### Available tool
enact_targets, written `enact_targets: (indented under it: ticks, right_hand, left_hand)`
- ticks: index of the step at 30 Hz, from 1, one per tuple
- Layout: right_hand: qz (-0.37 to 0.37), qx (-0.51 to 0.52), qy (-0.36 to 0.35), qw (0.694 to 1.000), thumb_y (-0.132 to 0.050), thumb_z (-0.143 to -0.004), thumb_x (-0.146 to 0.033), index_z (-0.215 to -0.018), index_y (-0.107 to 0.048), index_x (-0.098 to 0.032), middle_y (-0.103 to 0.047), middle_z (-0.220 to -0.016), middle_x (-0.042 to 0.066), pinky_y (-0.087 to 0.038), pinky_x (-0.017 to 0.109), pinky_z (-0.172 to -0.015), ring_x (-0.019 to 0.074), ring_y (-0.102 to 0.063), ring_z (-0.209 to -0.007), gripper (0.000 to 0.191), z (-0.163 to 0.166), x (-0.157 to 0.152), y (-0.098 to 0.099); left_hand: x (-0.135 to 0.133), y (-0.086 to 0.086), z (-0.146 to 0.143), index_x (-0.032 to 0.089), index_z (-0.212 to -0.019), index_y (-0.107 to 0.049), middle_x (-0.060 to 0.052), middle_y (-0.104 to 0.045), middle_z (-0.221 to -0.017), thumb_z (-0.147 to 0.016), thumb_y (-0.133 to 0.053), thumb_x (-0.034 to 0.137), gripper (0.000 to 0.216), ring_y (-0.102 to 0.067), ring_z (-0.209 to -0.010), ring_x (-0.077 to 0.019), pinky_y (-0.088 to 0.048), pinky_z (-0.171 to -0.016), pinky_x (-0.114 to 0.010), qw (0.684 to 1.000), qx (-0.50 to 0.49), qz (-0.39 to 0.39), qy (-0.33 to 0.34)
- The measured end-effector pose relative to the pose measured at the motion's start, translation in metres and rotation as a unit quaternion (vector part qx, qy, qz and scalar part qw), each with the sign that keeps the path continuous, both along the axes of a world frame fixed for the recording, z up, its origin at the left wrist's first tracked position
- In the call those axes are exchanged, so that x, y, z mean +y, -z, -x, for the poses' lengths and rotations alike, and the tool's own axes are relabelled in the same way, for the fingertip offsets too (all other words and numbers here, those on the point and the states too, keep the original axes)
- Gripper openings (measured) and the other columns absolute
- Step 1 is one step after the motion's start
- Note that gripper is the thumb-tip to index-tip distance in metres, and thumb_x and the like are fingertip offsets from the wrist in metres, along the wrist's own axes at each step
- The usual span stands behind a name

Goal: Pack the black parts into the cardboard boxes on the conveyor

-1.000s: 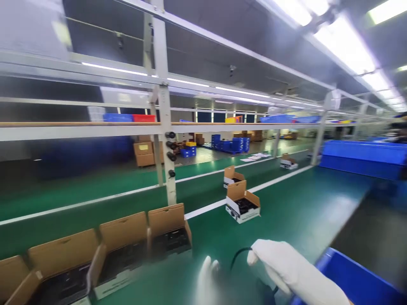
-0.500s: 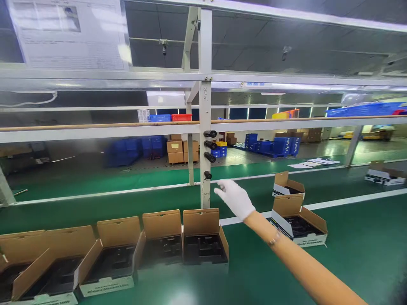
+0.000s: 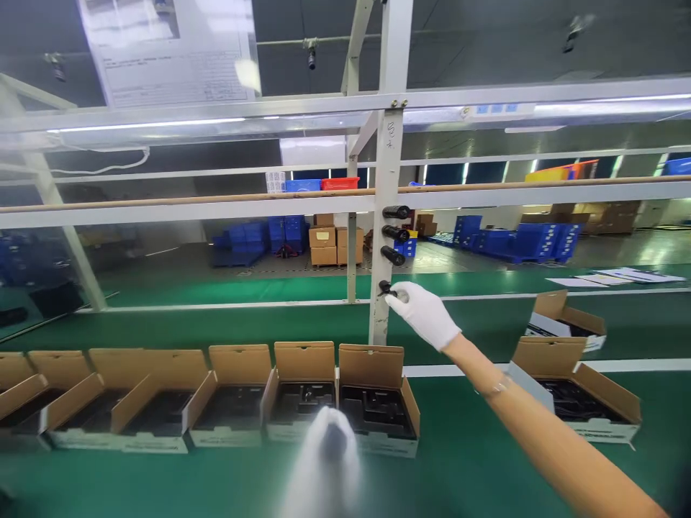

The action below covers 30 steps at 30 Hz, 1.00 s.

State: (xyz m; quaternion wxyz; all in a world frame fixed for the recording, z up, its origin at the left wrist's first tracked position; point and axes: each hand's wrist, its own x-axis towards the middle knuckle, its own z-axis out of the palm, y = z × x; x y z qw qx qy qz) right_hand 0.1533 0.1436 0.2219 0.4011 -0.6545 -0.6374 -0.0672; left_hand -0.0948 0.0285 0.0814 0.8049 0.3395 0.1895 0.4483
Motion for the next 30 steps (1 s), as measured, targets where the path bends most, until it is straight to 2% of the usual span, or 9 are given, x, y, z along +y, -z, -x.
enact_targets:
  ticks: [4, 7, 11, 16, 18, 20, 23, 27, 30]
  right_hand:
    - [0.204, 0.019, -0.141, 0.969, -0.055, -0.078, -0.042, -0.093, -0.061, -0.019, -0.058, -0.078, -0.003, -0.038, 0.023, -0.066, 0.0104, -0.051, -0.069, 0.027, 0.052, -0.087, 0.018]
    - [0.314, -0.066, -0.203, 0.925, -0.057, -0.075, -0.044, -0.09, -0.065, -0.022, -0.059, -0.084, 0.001, -0.035, 0.024, -0.065, 0.0136, -0.052, -0.075, 0.028, 0.085, -0.134, 0.038]
    - [0.282, -0.159, -0.265, 0.908, -0.067, -0.067, -0.043, -0.101, -0.066, -0.022, -0.059, -0.095, 0.006, -0.031, 0.027, -0.067, 0.0178, -0.05, -0.081, 0.04, 0.1, -0.143, 0.073]
    - [0.227, -0.175, -0.3, 0.91, -0.057, -0.075, -0.024, -0.094, -0.064, -0.017, -0.058, -0.091, 0.005, -0.031, 0.025, -0.067, 0.0135, -0.048, -0.078, 0.021, 0.096, -0.14, 0.09]
    - [0.23, -0.2, -0.295, 0.906, -0.056, -0.075, -0.02, -0.094, -0.064, -0.018, -0.058, -0.093, 0.004, -0.033, 0.027, -0.069, 0.0145, -0.047, -0.079, 0.021, 0.098, -0.146, 0.085]
    - [0.216, -0.253, -0.245, 0.911, -0.059, -0.075, -0.024, -0.1, -0.064, -0.019, -0.057, -0.094, 0.005, -0.034, 0.032, -0.07, 0.0182, -0.047, -0.08, 0.026, 0.102, -0.151, 0.081]
    - [0.159, -0.313, -0.174, 0.92, -0.06, -0.076, -0.03, -0.112, -0.06, -0.018, -0.055, -0.091, 0.007, -0.035, 0.038, -0.071, 0.0221, -0.046, -0.081, 0.038, 0.106, -0.154, 0.082]
    - [0.166, -0.16, -0.27, 0.935, -0.055, -0.081, -0.027, -0.103, -0.06, -0.026, -0.058, -0.097, -0.002, -0.039, 0.03, -0.076, 0.0148, -0.05, -0.087, 0.023, 0.102, -0.153, 0.074]
    - [0.19, -0.042, -0.312, 0.93, -0.058, -0.076, -0.022, -0.106, -0.061, -0.034, -0.057, -0.108, -0.009, -0.041, 0.019, -0.086, 0.0085, -0.051, -0.099, 0.033, 0.097, -0.159, 0.059]
  left_hand:
    - [0.009, -0.006, -0.022, 0.015, -0.093, -0.049, 0.002, -0.028, -0.06, -0.058, -0.077, 0.073, 0.074, -0.016, -0.041, -0.0036, -0.015, -0.037, -0.014, 0.999, -0.018, 0.04, -0.03]
    - [0.006, -0.003, -0.032, 0.013, -0.091, -0.05, 0.0, -0.04, -0.063, -0.059, -0.079, 0.068, 0.069, -0.017, -0.039, -0.0037, -0.011, -0.033, -0.015, 0.995, -0.054, 0.081, -0.005]
    - [0.0, 0.02, -0.036, 0.011, -0.085, -0.052, -0.005, -0.052, -0.075, -0.067, -0.083, 0.048, 0.052, -0.042, -0.055, -0.0061, -0.036, -0.048, -0.009, 0.983, -0.093, 0.146, -0.062]
    - [-0.004, 0.032, -0.028, 0.02, -0.055, -0.017, 0.001, -0.011, -0.039, -0.063, -0.06, 0.084, 0.078, -0.013, -0.033, -0.0086, -0.001, -0.033, -0.022, 0.986, 0.041, 0.125, 0.1]
    - [-0.012, 0.02, -0.026, 0.016, -0.056, -0.03, -0.001, -0.026, -0.042, -0.065, -0.059, 0.084, 0.074, -0.027, -0.037, -0.0095, -0.015, -0.034, -0.019, 0.992, 0.069, 0.091, 0.049]
    - [-0.024, 0.005, -0.023, 0.014, -0.088, -0.055, -0.004, -0.057, -0.078, -0.07, -0.057, 0.082, 0.07, -0.053, -0.063, -0.0101, -0.04, -0.051, -0.014, 0.99, 0.121, 0.04, -0.054]
    - [-0.035, -0.004, -0.018, 0.035, -0.136, -0.031, 0.003, -0.041, -0.136, -0.078, -0.05, 0.079, 0.076, -0.055, -0.1, -0.0094, -0.046, -0.073, -0.01, 0.977, 0.171, -0.048, -0.121]
    - [-0.016, 0.021, -0.01, 0.024, -0.138, -0.028, 0.0, -0.034, -0.142, -0.085, -0.021, 0.076, 0.075, -0.034, -0.13, -0.0107, -0.039, -0.098, -0.009, 0.973, 0.152, -0.106, -0.14]
    - [0.004, 0.039, -0.006, 0.006, -0.13, -0.032, -0.018, -0.052, -0.112, -0.083, -0.028, 0.072, 0.081, -0.054, -0.082, -0.017, -0.049, -0.064, -0.024, 0.976, 0.143, -0.121, -0.112]
